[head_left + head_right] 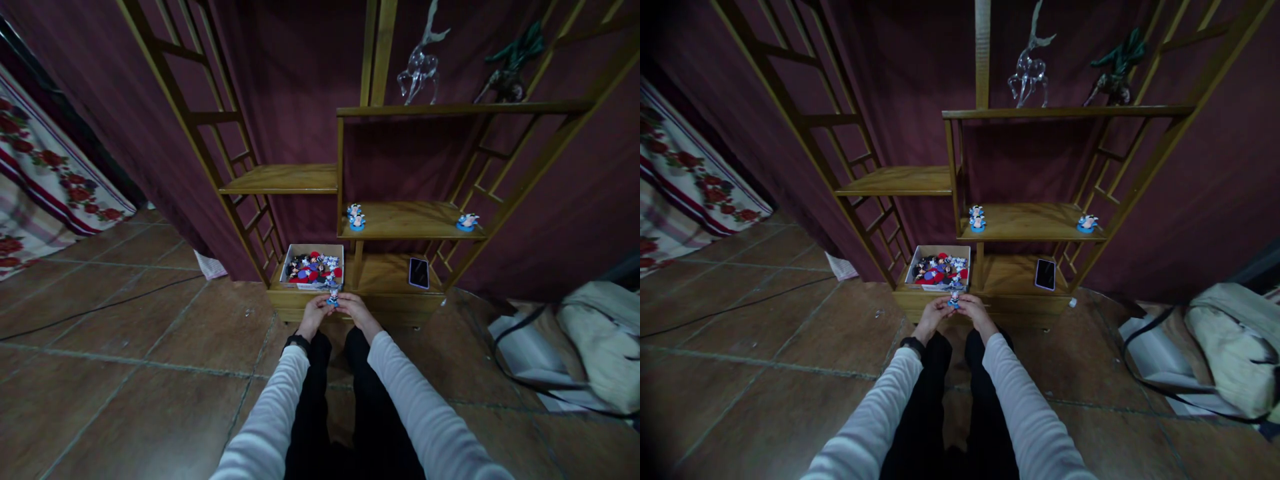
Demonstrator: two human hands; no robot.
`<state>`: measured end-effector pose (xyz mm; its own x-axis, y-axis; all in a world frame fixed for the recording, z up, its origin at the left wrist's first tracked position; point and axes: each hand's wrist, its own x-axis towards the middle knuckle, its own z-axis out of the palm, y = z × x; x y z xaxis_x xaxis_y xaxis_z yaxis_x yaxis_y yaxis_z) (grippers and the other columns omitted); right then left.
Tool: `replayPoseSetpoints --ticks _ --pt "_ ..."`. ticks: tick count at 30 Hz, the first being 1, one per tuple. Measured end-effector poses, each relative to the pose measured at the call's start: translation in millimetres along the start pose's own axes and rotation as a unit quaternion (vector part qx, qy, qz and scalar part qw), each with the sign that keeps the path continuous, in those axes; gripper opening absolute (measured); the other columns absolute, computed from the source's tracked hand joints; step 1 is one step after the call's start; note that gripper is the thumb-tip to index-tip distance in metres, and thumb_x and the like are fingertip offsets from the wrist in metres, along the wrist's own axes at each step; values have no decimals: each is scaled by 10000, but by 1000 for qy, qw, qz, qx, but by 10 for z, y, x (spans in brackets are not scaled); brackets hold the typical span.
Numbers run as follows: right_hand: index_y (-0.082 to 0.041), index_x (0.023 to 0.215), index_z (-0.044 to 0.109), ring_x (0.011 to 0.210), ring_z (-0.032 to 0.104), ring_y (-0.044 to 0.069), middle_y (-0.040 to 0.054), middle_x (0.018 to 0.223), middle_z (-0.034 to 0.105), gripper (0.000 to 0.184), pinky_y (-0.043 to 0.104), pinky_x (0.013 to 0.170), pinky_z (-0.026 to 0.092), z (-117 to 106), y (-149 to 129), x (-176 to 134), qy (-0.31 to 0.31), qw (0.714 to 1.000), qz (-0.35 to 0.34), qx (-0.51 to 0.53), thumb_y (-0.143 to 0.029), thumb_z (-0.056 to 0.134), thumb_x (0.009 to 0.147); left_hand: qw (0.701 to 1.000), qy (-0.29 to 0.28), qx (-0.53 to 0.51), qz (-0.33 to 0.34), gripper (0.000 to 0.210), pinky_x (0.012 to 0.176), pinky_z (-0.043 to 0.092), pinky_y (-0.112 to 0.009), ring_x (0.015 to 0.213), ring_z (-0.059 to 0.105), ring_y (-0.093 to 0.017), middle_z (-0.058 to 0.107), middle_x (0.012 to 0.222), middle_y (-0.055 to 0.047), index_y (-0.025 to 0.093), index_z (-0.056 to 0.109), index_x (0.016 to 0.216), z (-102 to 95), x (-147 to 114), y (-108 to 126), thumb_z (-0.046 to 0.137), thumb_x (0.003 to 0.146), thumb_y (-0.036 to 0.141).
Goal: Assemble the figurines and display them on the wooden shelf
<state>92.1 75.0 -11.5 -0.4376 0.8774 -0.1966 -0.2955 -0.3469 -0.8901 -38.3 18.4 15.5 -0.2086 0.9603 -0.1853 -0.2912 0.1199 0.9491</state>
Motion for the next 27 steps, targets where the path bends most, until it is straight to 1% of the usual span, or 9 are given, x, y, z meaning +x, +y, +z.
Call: replayPoseSetpoints --ticks 6,13,17,21,27 --pt "-170 864 661 698 655 160 50 802 700 320 354 805 482 -5 -42 -26 31 999 9 2 -304 725 580 999 13 -37 -4 494 567 466 -215 523 574 -97 587 551 30 121 606 963 6 84 -93 798 514 200" --pt "-170 835 666 742 656 174 54 829 702 318 352 818 474 27 -76 -41 51 999 -7 10 -294 728 549 994 24 -89 -54 347 591 488 -215 586 609 -106 635 645 -29 115 633 901 -7 121 -105 761 579 113" --pt "-168 811 668 785 646 175 55 859 698 326 341 826 466 58 -82 -43 42 999 -28 10 -281 746 515 992 13 -109 -68 336 620 487 -217 617 613 -105 645 692 -44 120 638 896 -22 108 -69 760 583 104" --pt "-178 819 669 807 641 181 53 876 696 346 347 829 462 87 -93 -45 37 999 -25 2 -294 754 504 993 22 -101 -50 373 608 467 -212 594 595 -96 634 669 -29 118 632 875 -27 94 -50 789 536 121" --pt "-172 853 676 890 630 206 63 915 695 381 369 867 447 120 -119 -67 32 999 -20 17 -306 756 506 998 42 -49 15 396 541 415 -207 513 546 -89 586 561 27 141 583 811 -9 79 -64 804 488 201"
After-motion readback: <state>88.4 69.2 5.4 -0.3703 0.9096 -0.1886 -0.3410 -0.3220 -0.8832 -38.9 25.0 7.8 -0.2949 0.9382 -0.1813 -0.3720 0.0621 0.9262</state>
